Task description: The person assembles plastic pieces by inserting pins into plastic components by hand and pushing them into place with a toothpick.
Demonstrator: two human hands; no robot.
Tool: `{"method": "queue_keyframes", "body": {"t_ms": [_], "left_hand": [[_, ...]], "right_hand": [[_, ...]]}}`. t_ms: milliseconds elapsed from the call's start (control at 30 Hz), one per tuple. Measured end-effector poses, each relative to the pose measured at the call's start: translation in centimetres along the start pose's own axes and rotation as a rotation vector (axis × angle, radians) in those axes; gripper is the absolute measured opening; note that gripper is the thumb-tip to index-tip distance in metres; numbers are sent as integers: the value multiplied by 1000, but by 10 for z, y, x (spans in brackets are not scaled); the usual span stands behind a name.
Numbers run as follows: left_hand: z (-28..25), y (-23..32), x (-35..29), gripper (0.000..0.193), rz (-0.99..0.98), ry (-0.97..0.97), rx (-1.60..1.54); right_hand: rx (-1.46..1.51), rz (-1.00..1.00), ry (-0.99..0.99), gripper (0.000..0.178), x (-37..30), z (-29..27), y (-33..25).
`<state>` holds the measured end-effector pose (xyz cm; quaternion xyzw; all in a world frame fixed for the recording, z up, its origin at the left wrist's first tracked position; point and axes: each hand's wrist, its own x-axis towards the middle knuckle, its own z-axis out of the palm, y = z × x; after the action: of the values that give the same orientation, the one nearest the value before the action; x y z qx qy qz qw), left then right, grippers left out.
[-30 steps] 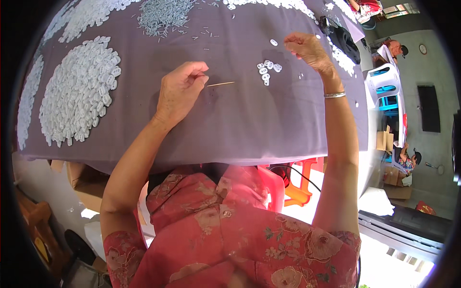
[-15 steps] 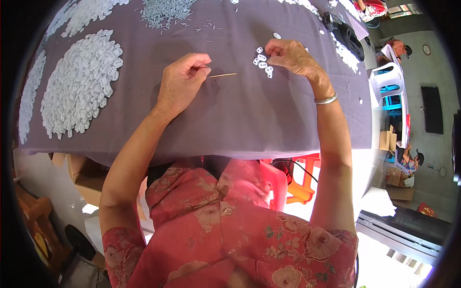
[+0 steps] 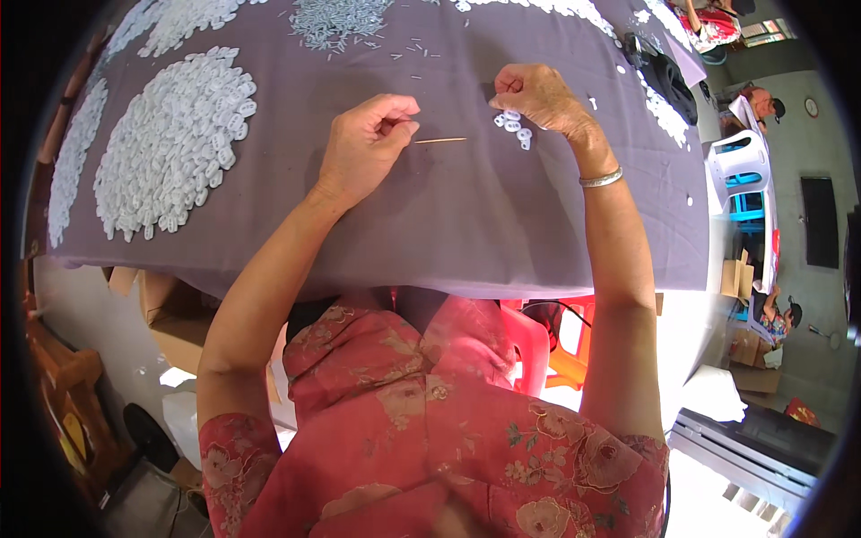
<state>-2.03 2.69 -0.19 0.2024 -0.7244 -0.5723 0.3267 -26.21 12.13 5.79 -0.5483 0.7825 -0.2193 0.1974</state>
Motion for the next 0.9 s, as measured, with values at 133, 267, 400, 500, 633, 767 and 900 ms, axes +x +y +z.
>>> {"method": "queue_keyframes", "body": {"t_ms": [133, 267, 400, 500, 633, 767, 900], "left_hand": [[-4, 8, -1, 15, -27, 41, -166], [-11, 9, 2, 15, -85, 94, -217], [-10, 3, 6, 26, -75, 136, -289], [-12, 1, 10, 33, -48, 168, -309], [-10, 3, 9, 36, -10, 174, -272], [-11, 1, 10, 37, -21, 172, -235], [-14, -2, 10, 36, 41, 197, -169]], "right_hand": [[8, 3, -27, 13, 8, 6, -14], [393, -52, -8, 8, 13, 29, -36], [782, -140, -55, 5, 14, 55, -57], [769, -198, 2, 7, 14, 71, -60], [759, -282, 122, 8, 14, 84, -59], [708, -281, 207, 10, 11, 90, -58], [599, -333, 264, 12, 8, 94, -63]]}}
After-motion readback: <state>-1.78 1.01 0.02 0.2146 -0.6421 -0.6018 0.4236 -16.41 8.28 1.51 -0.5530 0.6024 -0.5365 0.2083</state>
